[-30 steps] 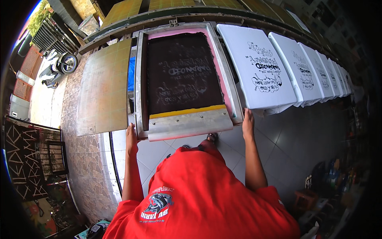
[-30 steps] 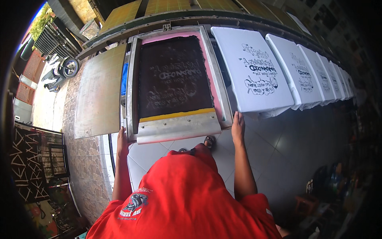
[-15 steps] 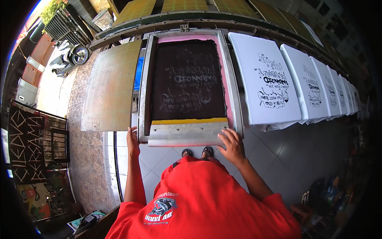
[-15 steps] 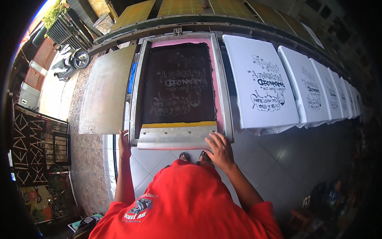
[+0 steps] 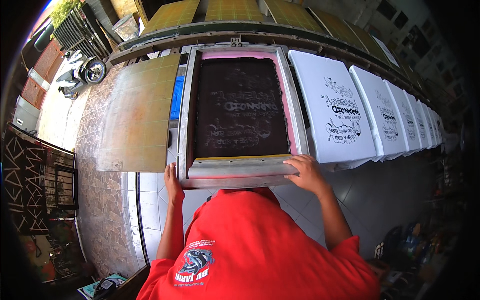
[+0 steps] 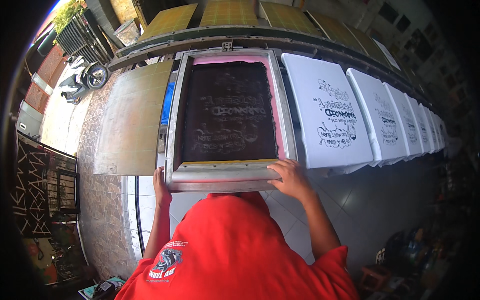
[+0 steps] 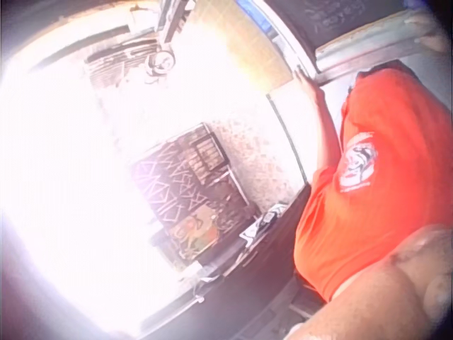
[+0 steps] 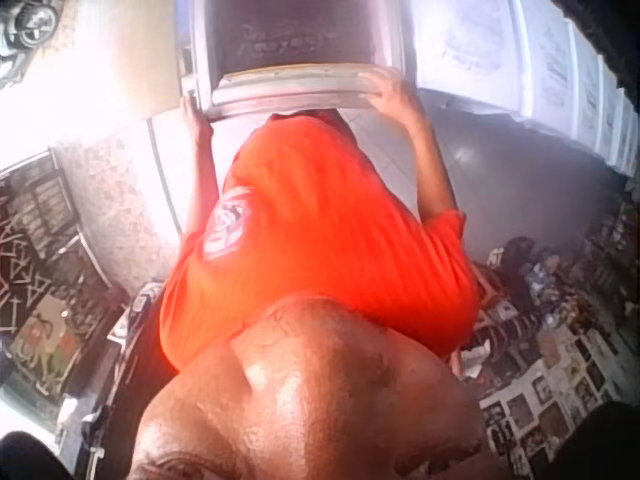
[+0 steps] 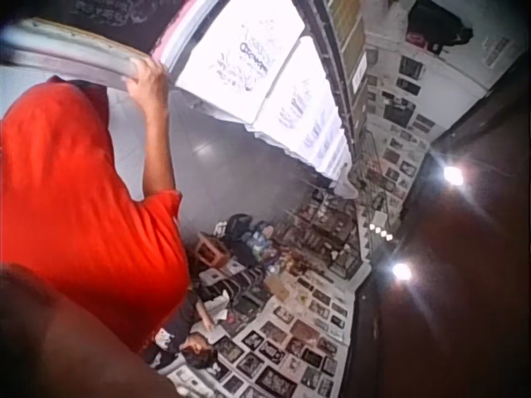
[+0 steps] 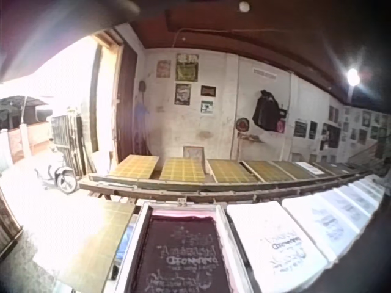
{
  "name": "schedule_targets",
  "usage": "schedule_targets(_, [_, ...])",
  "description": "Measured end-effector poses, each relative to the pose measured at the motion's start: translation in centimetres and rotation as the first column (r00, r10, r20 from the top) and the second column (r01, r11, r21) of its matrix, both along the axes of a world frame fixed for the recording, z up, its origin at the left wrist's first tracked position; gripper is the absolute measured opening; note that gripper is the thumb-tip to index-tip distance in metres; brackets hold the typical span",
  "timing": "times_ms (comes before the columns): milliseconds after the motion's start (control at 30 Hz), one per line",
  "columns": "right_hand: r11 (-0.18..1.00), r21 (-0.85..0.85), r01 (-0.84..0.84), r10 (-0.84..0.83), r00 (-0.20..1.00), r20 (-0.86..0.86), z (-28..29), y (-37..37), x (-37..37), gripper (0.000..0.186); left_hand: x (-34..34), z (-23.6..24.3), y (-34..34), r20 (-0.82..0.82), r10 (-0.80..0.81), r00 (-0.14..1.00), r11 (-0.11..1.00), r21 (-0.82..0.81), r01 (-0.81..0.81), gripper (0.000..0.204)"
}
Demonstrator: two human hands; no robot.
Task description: The person performs screen printing by moving a screen frame over white garments on a printing board, applying ink with a squeegee tool, and repeating the process at multiple stations along a production line.
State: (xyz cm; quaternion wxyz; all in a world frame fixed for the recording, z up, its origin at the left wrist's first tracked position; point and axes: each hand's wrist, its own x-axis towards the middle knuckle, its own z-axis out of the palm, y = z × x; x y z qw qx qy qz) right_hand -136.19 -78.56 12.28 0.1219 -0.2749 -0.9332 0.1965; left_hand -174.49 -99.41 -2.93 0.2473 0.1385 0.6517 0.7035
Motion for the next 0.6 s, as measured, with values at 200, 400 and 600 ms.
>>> schedule_targets(200, [0.995, -0.101, 0.026, -0.020, 0.998, 0.061, 1.2, 1.5, -0.8, 0.040, 0.8, 1.8, 0.2, 0.012, -0.002, 1.000, 1.000, -0.013, 0.002, 0.038])
schedule_targets(400, [0.983, -0.180, 0.029, -0.006, 0.992, 0.125, 2.1, 3.4, -1.5, 0.042, -0.5, 6.4, -0.6, -0.454, -0.137, 0.880, 0.964, -0.266, 0.013, 0.046])
schedule_targets(600, [0.990, -0.095, 0.105, -0.085, 0.976, 0.199, 0.9, 4.9, -3.4, 0.025, 1.0, 16.9, 9.2, -0.438, -0.899, -0.012, 0.408, -0.848, 0.338, 0.037])
